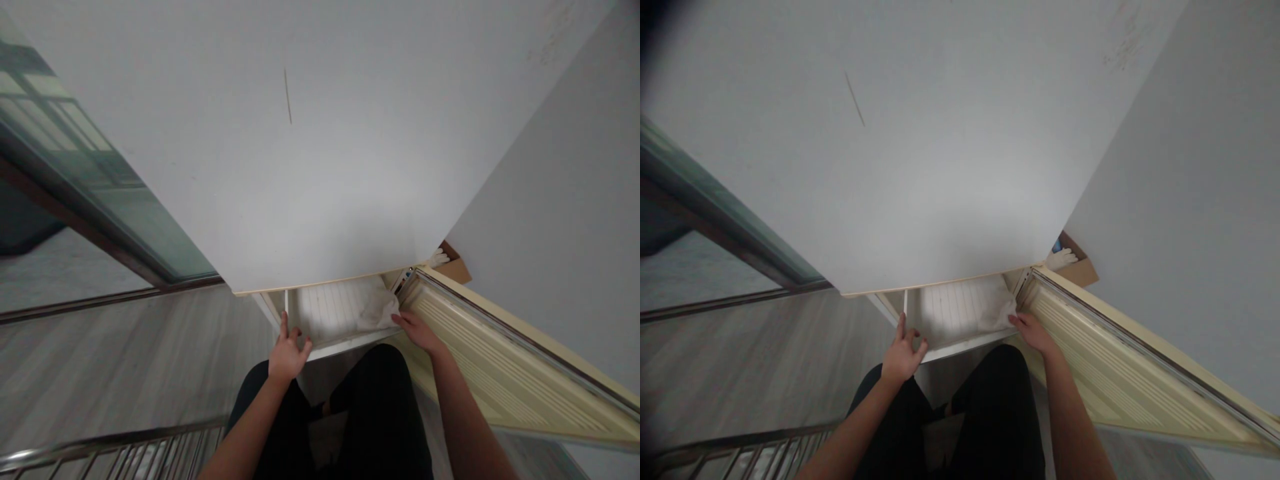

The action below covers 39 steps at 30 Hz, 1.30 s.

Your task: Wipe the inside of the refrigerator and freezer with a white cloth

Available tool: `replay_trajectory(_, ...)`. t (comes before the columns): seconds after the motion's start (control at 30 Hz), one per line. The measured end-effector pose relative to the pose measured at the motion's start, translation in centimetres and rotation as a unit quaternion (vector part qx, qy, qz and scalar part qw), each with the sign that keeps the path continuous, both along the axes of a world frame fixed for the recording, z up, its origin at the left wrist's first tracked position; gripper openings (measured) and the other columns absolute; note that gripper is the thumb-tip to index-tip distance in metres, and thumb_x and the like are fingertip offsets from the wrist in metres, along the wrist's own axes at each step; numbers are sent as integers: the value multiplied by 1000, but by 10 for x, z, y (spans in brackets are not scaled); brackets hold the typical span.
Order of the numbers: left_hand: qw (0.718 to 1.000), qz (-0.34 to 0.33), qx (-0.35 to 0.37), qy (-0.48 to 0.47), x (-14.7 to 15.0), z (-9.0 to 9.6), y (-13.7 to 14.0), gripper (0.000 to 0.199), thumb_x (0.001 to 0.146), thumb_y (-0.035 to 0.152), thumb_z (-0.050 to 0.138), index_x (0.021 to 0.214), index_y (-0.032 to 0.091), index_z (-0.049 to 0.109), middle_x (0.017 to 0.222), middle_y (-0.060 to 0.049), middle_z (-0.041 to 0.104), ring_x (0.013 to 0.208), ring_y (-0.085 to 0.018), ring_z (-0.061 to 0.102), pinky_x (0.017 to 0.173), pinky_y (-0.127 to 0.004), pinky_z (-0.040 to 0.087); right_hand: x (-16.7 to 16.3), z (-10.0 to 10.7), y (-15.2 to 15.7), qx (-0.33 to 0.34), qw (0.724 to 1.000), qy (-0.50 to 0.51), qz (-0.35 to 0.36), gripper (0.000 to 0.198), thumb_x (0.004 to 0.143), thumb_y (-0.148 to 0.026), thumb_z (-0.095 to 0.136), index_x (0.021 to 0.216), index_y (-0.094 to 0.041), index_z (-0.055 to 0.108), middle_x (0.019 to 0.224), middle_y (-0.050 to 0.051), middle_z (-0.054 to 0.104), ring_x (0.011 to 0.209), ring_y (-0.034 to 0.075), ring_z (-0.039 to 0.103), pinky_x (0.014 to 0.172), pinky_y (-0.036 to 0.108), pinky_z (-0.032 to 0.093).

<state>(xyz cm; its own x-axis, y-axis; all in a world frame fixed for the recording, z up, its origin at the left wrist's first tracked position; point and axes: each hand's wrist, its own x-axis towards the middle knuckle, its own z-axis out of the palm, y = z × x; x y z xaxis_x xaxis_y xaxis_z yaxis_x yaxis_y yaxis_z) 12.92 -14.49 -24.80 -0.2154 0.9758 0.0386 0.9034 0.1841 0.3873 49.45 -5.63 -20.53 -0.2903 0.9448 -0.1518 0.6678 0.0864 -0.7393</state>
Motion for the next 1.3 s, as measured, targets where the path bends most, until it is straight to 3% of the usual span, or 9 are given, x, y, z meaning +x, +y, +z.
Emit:
replay_trajectory(0.1, 1000, 1, -3, 2, 1, 0, 0, 36, 95, 47, 47, 105, 19, 67, 172, -12, 10, 112, -32, 70, 89, -42, 57, 14, 1, -26, 40, 983, 124, -132, 62, 90, -73, 42, 92, -18, 70, 98, 10, 73, 97, 27, 65, 90, 36, 50)
replay_trajectory(0.2, 1000, -5, -1, 3, 1, 1, -1, 36, 95, 47, 47, 105, 18, 67, 171, -14, 10, 112, -31, 70, 91, -42, 56, 22, 14, -51, 100, 974, 87, -185, 57, 96, -67, 38, 84, -18, 66, 88, 10, 70, 89, 25, 63, 86, 36, 50)
replay_trajectory(0.3, 1000, -9, 0, 1, 0, 1, 0, 35, 95, 46, 47, 105, 18, 67, 171, -15, 8, 115, -31, 69, 95, -42, 55, 24, 31, -68, 218, 966, -21, -139, 49, 100, -55, 38, 85, -19, 67, 90, 11, 68, 93, 26, 61, 94, 42, 49)
replay_trajectory(0.4, 1000, -10, -4, -4, 0, 2, 0, 36, 95, 46, 48, 106, 17, 67, 172, -16, 6, 116, -31, 68, 97, -42, 54, 17, 30, -71, 304, 937, -160, -60, 40, 102, -42, 41, 103, -17, 72, 115, 17, 67, 119, 31, 56, 112, 50, 38)
replay_trajectory(0.53, 1000, -6, -11, -2, 0, 3, 0, 37, 95, 47, 47, 106, 18, 67, 172, -14, 9, 115, -32, 69, 97, -42, 54, -7, -6, -50, 248, 928, -277, 23, 47, 102, -35, 39, 132, -9, 64, 147, 21, 50, 145, 36, 35, 119, 53, 32)
replay_trajectory(0.67, 1000, -14, -8, -4, 0, 3, 0, 39, 96, 48, 45, 106, 17, 67, 172, -16, 6, 114, -32, 69, 98, -43, 54, -27, -36, -14, 197, 929, -305, 73, 48, 101, -32, 38, 141, -14, 59, 149, 16, 51, 151, 35, 28, 122, 58, 24)
replay_trajectory(1.0, 1000, -8, -10, -8, 0, 6, 1, 36, 95, 48, 48, 103, 18, 67, 172, -13, 8, 115, -33, 69, 97, -43, 55, -57, -30, 57, 111, 917, -376, 78, 75, 86, -38, 58, 149, 0, 47, 167, 19, 12, 156, 37, 1, 127, 54, 6)
replay_trajectory(1.17, 1000, 4, -8, -11, 1, 5, 1, 34, 95, 46, 48, 102, 19, 67, 172, -13, 8, 114, -33, 69, 92, -43, 57, -60, -34, 96, 90, 926, -351, 101, 66, 85, -12, 42, 150, -1, 47, 158, 21, 37, 152, 29, 28, 128, 44, 13)
replay_trajectory(1.3, 1000, 7, -2, -6, 1, 2, 1, 34, 95, 46, 47, 101, 20, 68, 171, -11, 14, 113, -31, 70, 88, -42, 58, -75, -42, 130, 70, 937, -333, 75, 54, 93, -13, 41, 144, 1, 52, 148, 25, 50, 147, 31, 37, 126, 44, 19)
